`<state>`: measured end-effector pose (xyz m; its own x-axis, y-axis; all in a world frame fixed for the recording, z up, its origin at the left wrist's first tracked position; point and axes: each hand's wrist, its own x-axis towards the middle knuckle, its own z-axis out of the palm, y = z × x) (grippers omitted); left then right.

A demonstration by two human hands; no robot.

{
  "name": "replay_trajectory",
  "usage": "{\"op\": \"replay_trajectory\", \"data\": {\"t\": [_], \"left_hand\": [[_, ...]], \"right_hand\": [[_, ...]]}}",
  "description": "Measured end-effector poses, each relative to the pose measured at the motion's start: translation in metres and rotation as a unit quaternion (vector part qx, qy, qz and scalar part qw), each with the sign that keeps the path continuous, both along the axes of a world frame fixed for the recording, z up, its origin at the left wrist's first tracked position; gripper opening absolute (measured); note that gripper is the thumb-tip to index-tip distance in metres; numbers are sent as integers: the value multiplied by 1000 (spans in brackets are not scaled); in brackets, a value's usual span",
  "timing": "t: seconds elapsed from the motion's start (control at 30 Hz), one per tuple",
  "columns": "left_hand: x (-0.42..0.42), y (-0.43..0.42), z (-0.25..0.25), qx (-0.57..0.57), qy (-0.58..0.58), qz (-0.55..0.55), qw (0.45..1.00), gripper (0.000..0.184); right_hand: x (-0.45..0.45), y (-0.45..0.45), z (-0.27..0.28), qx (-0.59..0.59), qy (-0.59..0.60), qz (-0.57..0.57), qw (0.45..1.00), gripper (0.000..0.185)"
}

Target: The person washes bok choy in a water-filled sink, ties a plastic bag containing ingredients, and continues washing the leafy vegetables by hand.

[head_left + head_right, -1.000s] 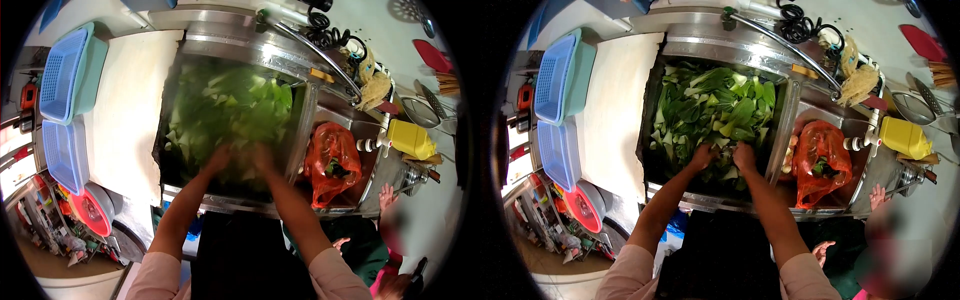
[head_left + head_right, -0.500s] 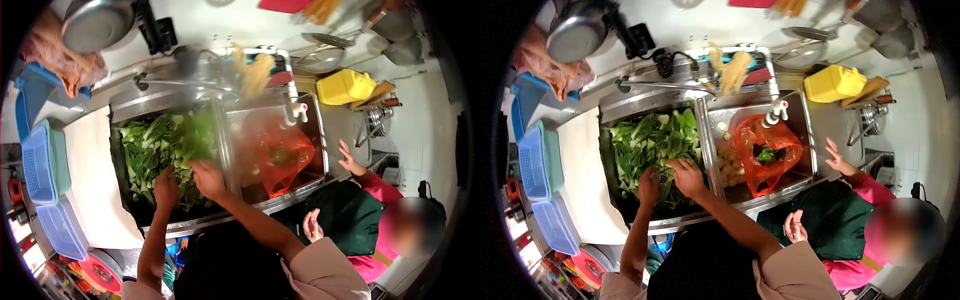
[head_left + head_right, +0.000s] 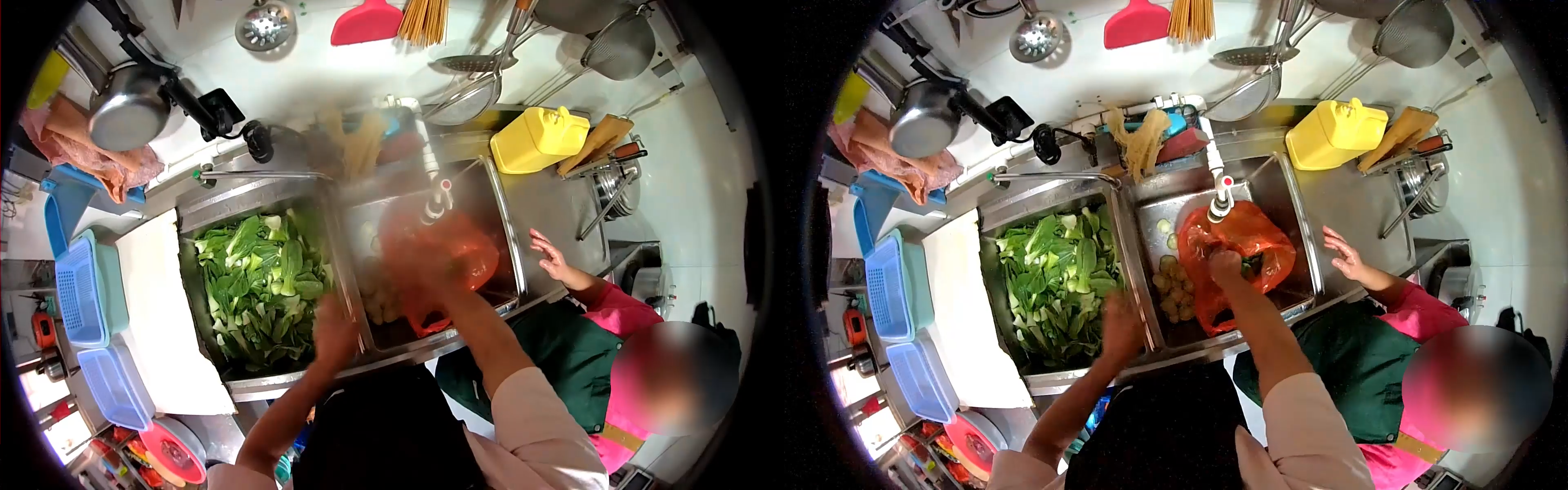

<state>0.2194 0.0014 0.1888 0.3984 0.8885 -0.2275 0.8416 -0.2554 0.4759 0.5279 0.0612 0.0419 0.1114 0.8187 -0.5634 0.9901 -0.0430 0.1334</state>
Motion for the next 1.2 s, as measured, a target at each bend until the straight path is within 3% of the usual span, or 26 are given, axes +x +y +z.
{"op": "replay_trajectory", "data": {"t": [0.03,0.07,0.13,0.17,0.33,0.43,0.53,0.63,0.73,0.8,0.83,0.93,1.0,1.03,1.07,1.13,1.2], "left_hand": [[26,-11,-7,-17,-43,-72,996,43],[55,-18,13,108,-52,-234,965,43],[96,-35,15,101,-133,-283,944,44],[109,-39,7,90,-87,-299,946,43],[119,-38,-29,-14,74,-350,934,37],[98,-29,-2,-97,59,-338,934,29],[86,-30,32,-93,-170,-218,956,25],[81,-28,62,-175,-239,-111,949,25],[87,-31,73,-187,-346,-68,917,27],[97,-35,85,-215,-330,-61,917,27],[100,-37,93,-229,-322,-59,917,27],[100,-48,125,-195,-394,-63,896,23],[90,-51,155,-172,-437,-76,880,18],[85,-52,171,-159,-469,-71,866,17],[79,-53,185,-144,-502,-66,850,15],[64,-53,219,-216,-571,-65,790,18],[38,-61,261,-268,-582,-69,765,10]], "right_hand": [[7,5,23,-50,-48,8,998,23],[12,12,37,-86,-102,25,991,21],[22,21,59,-147,-209,74,964,17],[28,24,62,-168,-263,101,945,15],[63,39,79,-170,-205,104,958,20],[71,49,122,-210,-59,126,968,28],[70,59,174,-259,86,148,951,37],[73,63,227,-280,155,160,934,47],[89,63,263,-267,130,172,939,56],[105,68,265,-232,107,205,945,53],[91,61,319,-177,90,188,962,48],[82,54,383,-163,86,111,977,35],[83,48,418,-139,137,136,971,32],[67,35,453,-91,164,61,980,32],[59,27,466,-45,168,60,983,31],[13,1,534,-41,111,-23,993,30],[-1,-14,552,-42,135,-31,989,29]]}}
